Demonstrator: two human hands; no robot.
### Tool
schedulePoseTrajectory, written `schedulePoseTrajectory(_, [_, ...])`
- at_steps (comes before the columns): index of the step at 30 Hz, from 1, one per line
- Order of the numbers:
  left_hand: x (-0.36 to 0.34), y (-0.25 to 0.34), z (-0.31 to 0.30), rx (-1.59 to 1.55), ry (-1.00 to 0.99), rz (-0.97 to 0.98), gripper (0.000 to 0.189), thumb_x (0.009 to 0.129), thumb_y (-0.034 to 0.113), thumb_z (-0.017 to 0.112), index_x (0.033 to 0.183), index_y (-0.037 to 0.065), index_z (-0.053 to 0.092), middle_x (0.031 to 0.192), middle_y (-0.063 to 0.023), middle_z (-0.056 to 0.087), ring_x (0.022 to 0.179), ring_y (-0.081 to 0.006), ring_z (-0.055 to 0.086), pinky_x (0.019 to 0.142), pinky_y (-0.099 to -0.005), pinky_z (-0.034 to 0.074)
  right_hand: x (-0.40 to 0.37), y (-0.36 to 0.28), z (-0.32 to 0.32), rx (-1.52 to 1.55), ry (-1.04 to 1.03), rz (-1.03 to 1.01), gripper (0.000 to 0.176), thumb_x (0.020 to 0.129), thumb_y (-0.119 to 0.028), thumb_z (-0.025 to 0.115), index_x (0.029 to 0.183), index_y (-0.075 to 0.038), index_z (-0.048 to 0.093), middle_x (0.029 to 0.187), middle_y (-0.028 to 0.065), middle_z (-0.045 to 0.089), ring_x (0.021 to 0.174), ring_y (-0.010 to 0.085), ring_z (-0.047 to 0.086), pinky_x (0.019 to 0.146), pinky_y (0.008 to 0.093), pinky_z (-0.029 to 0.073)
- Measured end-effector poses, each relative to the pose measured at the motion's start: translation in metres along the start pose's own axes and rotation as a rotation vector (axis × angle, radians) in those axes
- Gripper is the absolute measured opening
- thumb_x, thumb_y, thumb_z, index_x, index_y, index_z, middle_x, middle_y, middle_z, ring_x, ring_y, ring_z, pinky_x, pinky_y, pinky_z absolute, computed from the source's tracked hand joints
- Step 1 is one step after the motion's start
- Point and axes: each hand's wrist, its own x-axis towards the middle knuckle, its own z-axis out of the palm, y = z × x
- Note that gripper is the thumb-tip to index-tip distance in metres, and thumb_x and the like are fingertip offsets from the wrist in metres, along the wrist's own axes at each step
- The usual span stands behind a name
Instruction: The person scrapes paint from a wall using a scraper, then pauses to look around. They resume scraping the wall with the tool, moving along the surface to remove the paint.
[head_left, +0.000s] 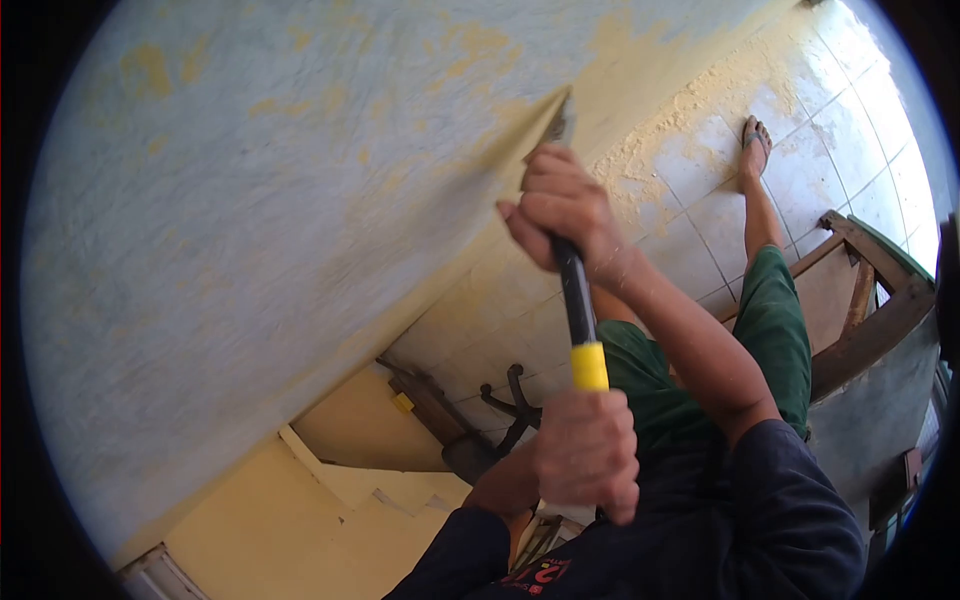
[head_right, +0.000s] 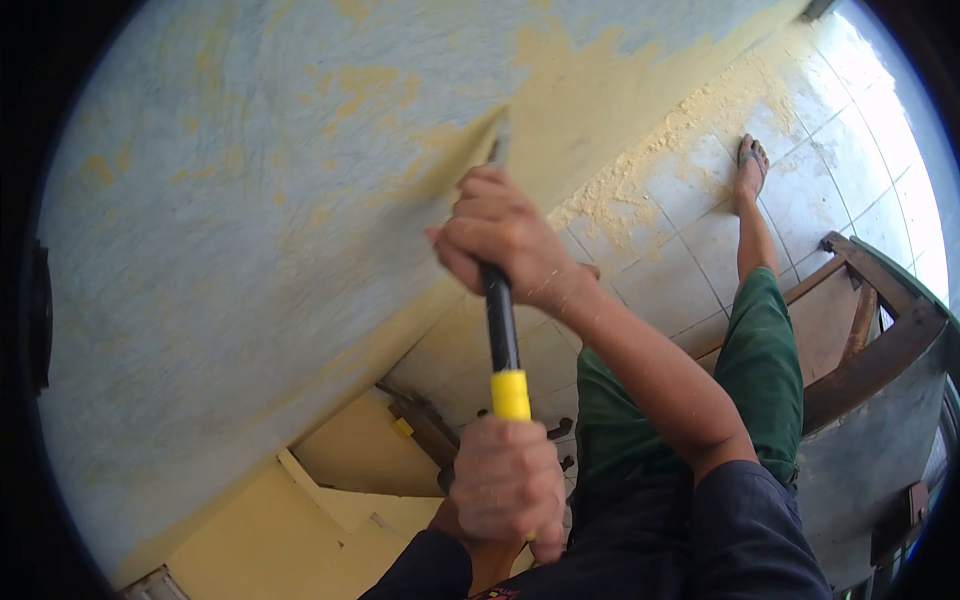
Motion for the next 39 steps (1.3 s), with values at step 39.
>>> schedulePoseTrajectory(39, [0.031, -0.011, 0.029, -0.013, 0.056, 0.127, 0.027, 0.086, 0.02, 0.059, 0.065, 0.007, 0.049, 0.052, -0.0025, 0.051, 0.045, -0.0185, 0.054, 0.05, -0.0314, 0.05, 0.028, 0.01, -0.034, -0.003, -0.004, -0.063, 0.035, 0.076, 0.008, 0.07, 0.056, -0.004, 0.044, 0.056, 0.0078, 0.042, 0.056, 0.026, 0.047, 0.078, 0.0411, 0.052])
